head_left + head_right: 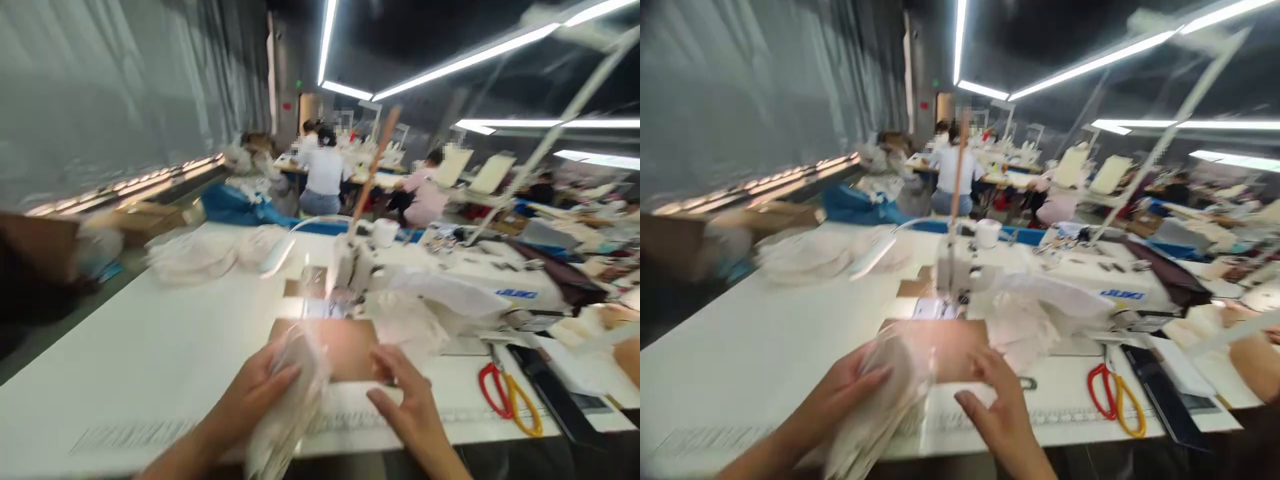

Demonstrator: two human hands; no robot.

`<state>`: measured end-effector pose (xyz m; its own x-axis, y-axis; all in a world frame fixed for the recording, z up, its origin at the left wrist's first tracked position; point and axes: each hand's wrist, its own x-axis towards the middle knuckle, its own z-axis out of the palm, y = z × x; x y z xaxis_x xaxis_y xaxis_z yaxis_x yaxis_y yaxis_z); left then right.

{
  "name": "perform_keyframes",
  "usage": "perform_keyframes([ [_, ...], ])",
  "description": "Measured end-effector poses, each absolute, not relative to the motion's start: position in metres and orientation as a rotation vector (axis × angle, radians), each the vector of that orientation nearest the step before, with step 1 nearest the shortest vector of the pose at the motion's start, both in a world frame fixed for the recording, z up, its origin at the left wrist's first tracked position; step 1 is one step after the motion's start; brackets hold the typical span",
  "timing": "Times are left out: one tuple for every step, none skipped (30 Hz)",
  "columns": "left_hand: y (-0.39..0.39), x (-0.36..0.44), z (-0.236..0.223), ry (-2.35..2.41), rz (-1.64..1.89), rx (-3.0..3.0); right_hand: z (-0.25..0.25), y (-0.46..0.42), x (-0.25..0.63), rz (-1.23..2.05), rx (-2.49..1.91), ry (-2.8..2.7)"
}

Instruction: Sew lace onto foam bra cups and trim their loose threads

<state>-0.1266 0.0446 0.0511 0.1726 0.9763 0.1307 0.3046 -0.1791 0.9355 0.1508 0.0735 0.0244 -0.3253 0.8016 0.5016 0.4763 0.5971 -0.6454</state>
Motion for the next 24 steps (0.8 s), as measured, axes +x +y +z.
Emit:
perform_keyframes([
  [0.043, -0.122, 0.052, 1.192, 1.053, 1.516, 0.035, 0.070, 0.138, 0.654, -0.990, -1.970],
  [0.043, -0.119, 0.052, 1.108, 1.049, 1.428, 0.042, 0.069, 0.125, 0.801, -0.945, -1.967],
  [0.044, -0.116, 0.052, 1.024, 1.057, 1.355, 0.047, 0.070, 0.113, 0.897, -0.899, -1.954],
  [0.044, -0.115, 0.050, 0.974, 1.072, 1.292, 0.049, 0.071, 0.102, 0.984, -0.887, -1.956],
  [0.043, -0.115, 0.049, 0.926, 1.079, 1.244, 0.049, 0.073, 0.092, 1.056, -0.901, -1.957],
  [0.042, -0.116, 0.048, 0.888, 1.089, 1.205, 0.048, 0.073, 0.084, 1.127, -0.909, -1.955],
  [0.039, -0.117, 0.048, 0.865, 1.098, 1.180, 0.045, 0.074, 0.077, 1.194, -0.921, -1.948],
  [0.037, -0.120, 0.047, 0.853, 1.112, 1.166, 0.043, 0.073, 0.071, 1.249, -0.933, -1.930],
  [0.034, -0.122, 0.046, 0.853, 1.129, 1.162, 0.040, 0.073, 0.066, 1.288, -0.942, -1.904],
  [0.032, -0.125, 0.044, 0.867, 1.149, 1.167, 0.038, 0.072, 0.061, 1.311, -0.953, -1.878],
  [0.030, -0.129, 0.042, 0.890, 1.169, 1.178, 0.036, 0.071, 0.057, 1.318, -0.971, -1.850],
  [0.029, -0.131, 0.040, 0.921, 1.187, 1.191, 0.036, 0.070, 0.054, 1.331, -0.985, -1.824],
  [0.029, -0.134, 0.037, 0.959, 1.204, 1.208, 0.036, 0.069, 0.050, 1.374, -0.983, -1.800],
  [0.028, -0.135, 0.035, 1.010, 1.226, 1.229, 0.037, 0.067, 0.046, 1.455, -0.961, -1.777],
  [0.028, -0.136, 0.032, 1.076, 1.251, 1.257, 0.038, 0.065, 0.042, 1.556, -0.928, -1.757],
  [0.027, -0.137, 0.031, 1.151, 1.281, 1.288, 0.039, 0.064, 0.039, 1.647, -0.900, -1.748],
  [0.026, -0.136, 0.030, 1.221, 1.307, 1.322, 0.041, 0.062, 0.035, 1.695, -0.887, -1.762],
  [0.025, -0.136, 0.030, 1.272, 1.326, 1.355, 0.041, 0.061, 0.031, 1.686, -0.896, -1.802],
  [0.024, -0.136, 0.032, 1.295, 1.335, 1.381, 0.041, 0.060, 0.029, 1.620, -0.931, -1.854],
  [0.024, -0.138, 0.034, 1.299, 1.338, 1.393, 0.039, 0.060, 0.027, 1.525, -0.980, -1.899],
  [0.025, -0.141, 0.037, 1.296, 1.331, 1.397, 0.037, 0.060, 0.027, 1.438, -1.031, -1.921],
  [0.027, -0.147, 0.040, 1.303, 1.319, 1.407, 0.034, 0.060, 0.028, 1.388, -1.074, -1.913],
  [0.031, -0.155, 0.043, 1.332, 1.299, 1.430, 0.030, 0.060, 0.032, 1.380, -1.110, -1.875],
  [0.036, -0.167, 0.046, 1.387, 1.268, 1.467, 0.025, 0.059, 0.038, 1.395, -1.146, -1.814],
])
